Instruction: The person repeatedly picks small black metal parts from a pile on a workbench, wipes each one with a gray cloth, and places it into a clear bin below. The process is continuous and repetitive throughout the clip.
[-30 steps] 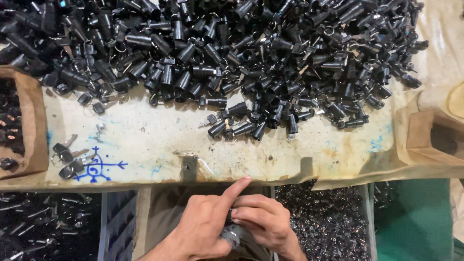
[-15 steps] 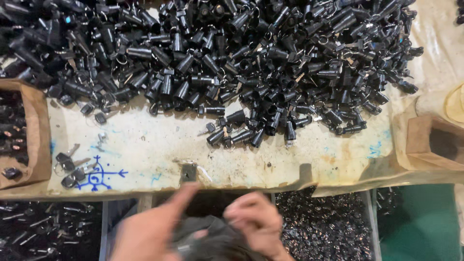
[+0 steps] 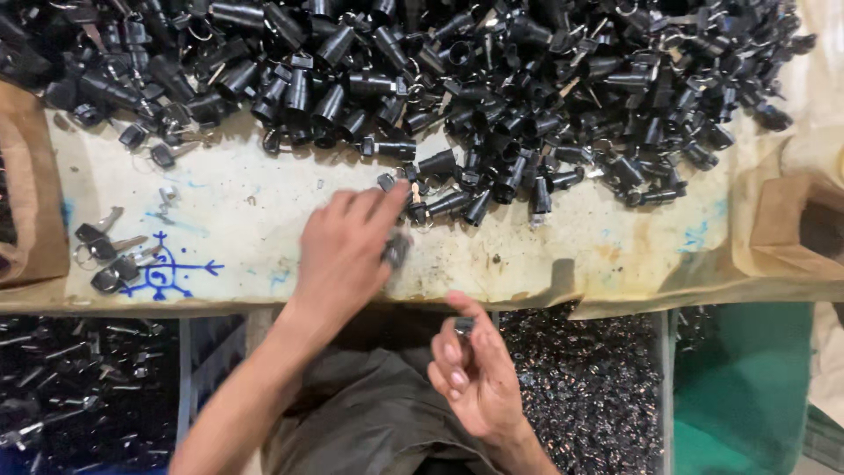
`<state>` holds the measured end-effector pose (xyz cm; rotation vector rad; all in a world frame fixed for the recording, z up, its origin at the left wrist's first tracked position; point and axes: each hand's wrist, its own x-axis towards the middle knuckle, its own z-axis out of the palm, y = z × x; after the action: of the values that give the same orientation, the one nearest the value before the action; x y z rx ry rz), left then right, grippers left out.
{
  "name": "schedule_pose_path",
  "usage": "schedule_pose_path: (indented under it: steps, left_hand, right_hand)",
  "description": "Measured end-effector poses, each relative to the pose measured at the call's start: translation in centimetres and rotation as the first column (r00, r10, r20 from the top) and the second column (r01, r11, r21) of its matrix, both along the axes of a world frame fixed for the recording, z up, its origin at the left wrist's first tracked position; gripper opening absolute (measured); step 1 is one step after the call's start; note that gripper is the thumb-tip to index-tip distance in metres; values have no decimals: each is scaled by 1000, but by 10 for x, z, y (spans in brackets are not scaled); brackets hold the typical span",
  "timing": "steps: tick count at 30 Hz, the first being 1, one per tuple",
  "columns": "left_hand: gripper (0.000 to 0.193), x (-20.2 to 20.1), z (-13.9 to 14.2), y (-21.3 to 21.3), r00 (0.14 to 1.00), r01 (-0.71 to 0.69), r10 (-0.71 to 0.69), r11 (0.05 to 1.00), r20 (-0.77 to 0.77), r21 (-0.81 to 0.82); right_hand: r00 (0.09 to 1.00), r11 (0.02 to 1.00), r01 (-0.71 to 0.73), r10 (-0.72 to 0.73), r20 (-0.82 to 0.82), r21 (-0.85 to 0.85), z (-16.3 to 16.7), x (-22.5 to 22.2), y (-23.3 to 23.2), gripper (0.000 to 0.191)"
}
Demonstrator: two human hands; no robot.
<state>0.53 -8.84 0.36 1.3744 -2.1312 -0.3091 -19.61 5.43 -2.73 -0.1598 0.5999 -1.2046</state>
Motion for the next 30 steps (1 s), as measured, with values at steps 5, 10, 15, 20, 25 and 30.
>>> schedule_pose_path:
  steps: [5,10,15,20,25,30]
  left_hand:
    - [42,17,-13,-25,993,62,-46,988,-112,144]
    - [38,34,0,0,605,203,68,950,-793,237]
    - [39,11,7,67,157,431,204,866,-966,253]
    - [44,-14,-14,97,832,235,-47,932,-553,274]
    - [91,-14,-12,101,818,390,-133,843,-559,370]
    - [107,-12,-7,98,825,479,-260,793,-502,377]
  right_hand:
    - [956,960,267,-276,-102,-88,-3,-5,9,38]
    - [967,968,252,-252,-29,-23,-18,-3,10,41]
    - [901,954,217,-278,-332,-208,-15,-3,9,30]
    - [526,781,-70,-500,-688,-621,2,-5,3,29]
    - [247,589,-450,-640,-727,-671,12,-8,-11,22]
    - [277,641,-560,-452,-848,-525,27,-10,-18,23]
